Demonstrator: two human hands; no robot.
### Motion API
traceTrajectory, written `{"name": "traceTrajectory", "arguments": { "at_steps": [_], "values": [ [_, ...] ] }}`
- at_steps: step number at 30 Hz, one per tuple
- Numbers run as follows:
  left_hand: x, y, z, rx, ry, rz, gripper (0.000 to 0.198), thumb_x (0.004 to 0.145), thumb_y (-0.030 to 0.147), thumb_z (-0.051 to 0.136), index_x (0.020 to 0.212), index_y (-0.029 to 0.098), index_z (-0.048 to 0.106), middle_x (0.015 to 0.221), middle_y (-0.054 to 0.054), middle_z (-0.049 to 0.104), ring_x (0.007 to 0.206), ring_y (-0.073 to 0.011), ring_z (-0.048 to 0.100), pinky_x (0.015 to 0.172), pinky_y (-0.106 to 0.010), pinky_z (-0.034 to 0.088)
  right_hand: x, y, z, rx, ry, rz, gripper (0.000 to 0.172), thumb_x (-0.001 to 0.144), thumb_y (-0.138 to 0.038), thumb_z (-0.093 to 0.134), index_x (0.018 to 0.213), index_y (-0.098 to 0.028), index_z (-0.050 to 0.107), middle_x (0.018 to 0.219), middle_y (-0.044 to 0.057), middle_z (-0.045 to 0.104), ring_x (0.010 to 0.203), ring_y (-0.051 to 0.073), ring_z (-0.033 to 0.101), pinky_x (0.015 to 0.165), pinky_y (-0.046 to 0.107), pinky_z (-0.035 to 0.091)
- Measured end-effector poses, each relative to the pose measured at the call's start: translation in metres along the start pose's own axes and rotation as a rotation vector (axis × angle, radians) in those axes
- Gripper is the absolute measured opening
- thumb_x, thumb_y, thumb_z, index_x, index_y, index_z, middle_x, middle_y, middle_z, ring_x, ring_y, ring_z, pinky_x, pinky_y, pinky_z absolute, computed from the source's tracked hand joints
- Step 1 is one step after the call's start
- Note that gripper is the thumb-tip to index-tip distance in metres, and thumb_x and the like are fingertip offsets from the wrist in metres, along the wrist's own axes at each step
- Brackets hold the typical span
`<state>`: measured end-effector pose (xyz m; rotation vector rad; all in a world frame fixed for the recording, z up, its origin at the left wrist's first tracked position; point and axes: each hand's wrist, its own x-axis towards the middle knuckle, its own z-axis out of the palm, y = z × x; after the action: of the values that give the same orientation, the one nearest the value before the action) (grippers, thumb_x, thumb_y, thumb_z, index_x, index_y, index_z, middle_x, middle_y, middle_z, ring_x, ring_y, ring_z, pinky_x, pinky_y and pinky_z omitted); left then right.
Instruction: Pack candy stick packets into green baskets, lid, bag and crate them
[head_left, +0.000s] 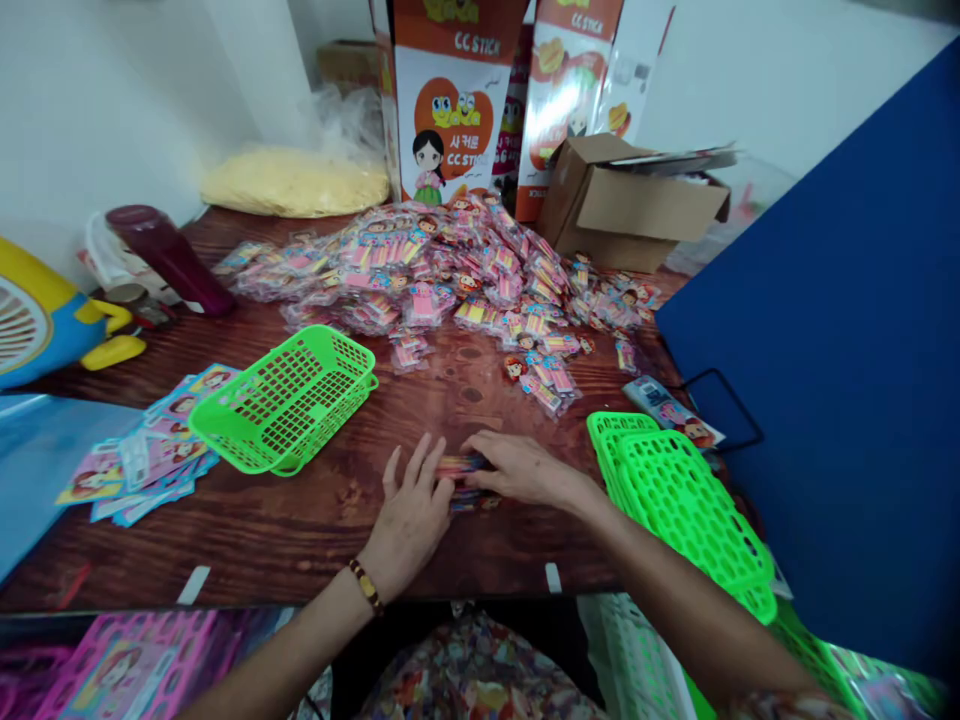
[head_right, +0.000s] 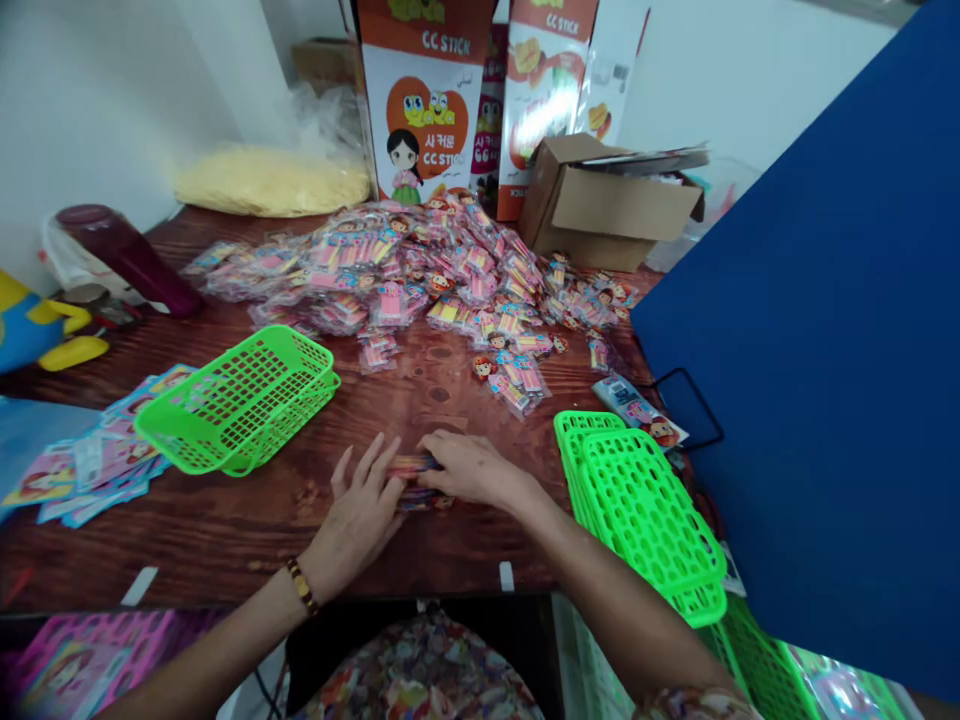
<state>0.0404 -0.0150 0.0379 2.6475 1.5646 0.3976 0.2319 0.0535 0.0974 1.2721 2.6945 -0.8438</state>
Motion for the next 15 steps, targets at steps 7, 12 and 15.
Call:
{"name": "traceTrajectory", "arguments": {
  "at_steps": [7, 12, 15],
  "values": [
    [0.028, -0.010, -0.019, 0.028, -0.114, 0.169, 0.070, 0.079, 0.024, 0.060, 0.143, 0.014, 0.034, 0.133, -0.016, 0.056, 0.137, -0.0309, 0.037, 0.115, -0.060, 0.010, -0.001, 0.021, 0.006, 0.056, 0.013, -0.116, 0.021, 0.090, -0.029, 0.056, 0.107, -0.019, 0.064, 0.104, 0.004, 0.067, 0.091, 0.018, 0.062, 0.073, 0.025, 0.042],
    [0.043, -0.013, -0.022, 0.100, -0.389, 0.240, 0.065, 0.079, 0.024, 0.061, 0.140, 0.016, 0.041, 0.120, -0.013, 0.059, 0.108, -0.0287, 0.056, 0.097, -0.048, 0.041, 0.011, 0.090, -0.030, -0.029, 0.266, 0.298, 0.035, 0.101, -0.033, 0.034, 0.117, -0.022, 0.063, 0.111, 0.003, 0.067, 0.102, 0.016, 0.060, 0.086, 0.025, 0.043],
    [0.043, -0.012, -0.020, 0.108, -0.409, 0.228, 0.059, 0.078, 0.021, 0.061, 0.135, 0.019, 0.046, 0.121, -0.012, 0.057, 0.109, -0.0295, 0.054, 0.094, -0.046, 0.043, 0.011, 0.127, -0.047, -0.230, 0.321, 0.621, 0.041, 0.102, -0.027, 0.025, 0.131, -0.019, 0.054, 0.119, 0.012, 0.063, 0.113, 0.021, 0.055, 0.094, 0.034, 0.041]
  ]
}}
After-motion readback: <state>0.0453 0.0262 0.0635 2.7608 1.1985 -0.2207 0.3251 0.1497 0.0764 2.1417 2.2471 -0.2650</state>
